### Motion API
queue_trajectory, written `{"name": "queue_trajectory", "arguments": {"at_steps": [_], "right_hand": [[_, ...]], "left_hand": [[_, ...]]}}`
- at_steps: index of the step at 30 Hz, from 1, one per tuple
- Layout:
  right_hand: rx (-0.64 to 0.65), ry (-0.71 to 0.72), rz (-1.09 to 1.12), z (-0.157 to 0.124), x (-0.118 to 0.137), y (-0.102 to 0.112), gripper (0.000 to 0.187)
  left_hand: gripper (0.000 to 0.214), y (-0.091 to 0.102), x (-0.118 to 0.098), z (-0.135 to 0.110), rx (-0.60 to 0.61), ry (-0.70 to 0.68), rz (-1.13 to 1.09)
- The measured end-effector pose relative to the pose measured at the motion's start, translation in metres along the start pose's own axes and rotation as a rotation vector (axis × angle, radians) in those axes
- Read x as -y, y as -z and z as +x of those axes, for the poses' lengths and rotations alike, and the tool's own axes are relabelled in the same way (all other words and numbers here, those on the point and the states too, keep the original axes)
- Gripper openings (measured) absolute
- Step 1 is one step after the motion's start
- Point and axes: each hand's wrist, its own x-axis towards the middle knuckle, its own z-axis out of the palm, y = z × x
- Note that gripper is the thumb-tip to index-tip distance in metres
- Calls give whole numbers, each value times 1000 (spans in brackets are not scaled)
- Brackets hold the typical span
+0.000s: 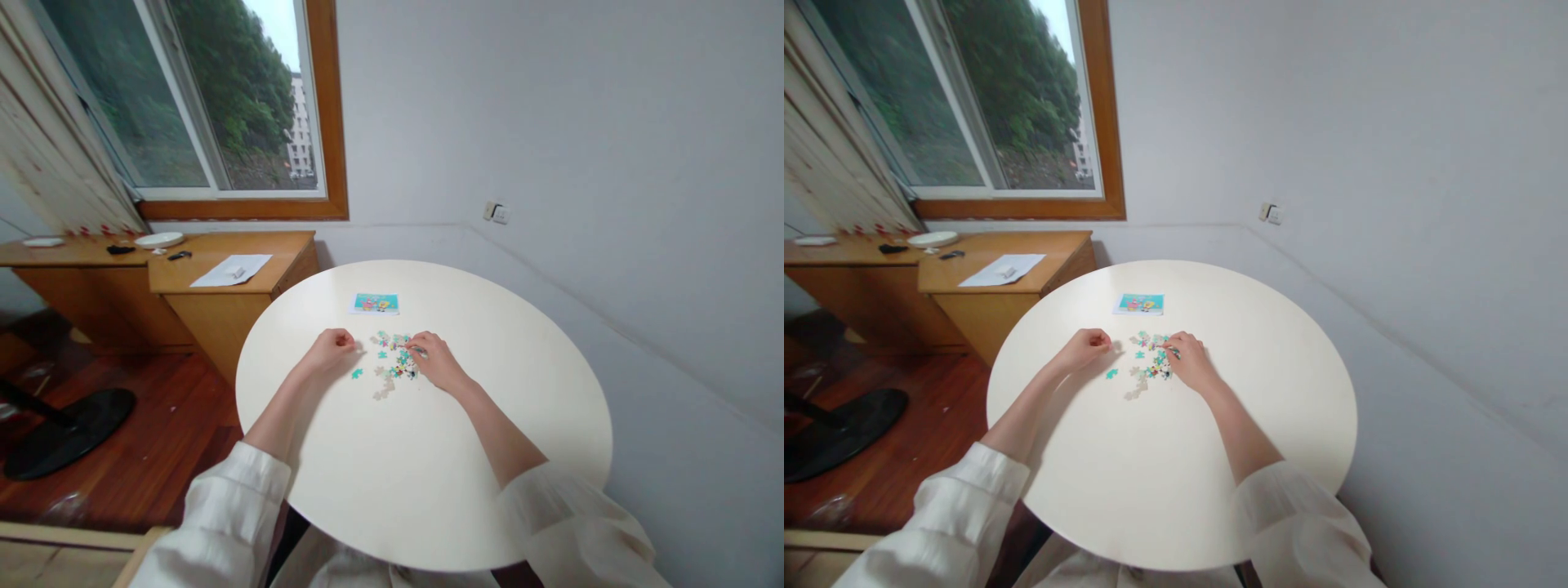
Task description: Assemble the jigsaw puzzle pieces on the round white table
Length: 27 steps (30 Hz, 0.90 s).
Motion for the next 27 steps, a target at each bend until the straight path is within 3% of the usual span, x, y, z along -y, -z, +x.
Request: {"name": "queue_trajectory", "arguments": {"at_steps": [10,19,27], "right_hand": [[7,-3,12,5,3,2,19],[16,-11,16,3,3,0,19],[15,-3,17,2,7,0,19]], "left_hand": [[28,5,-6,-14,319,-34,14],[13,7,7,-6,-25,-22,272],[10,3,19,0,-131,15,406]]}}
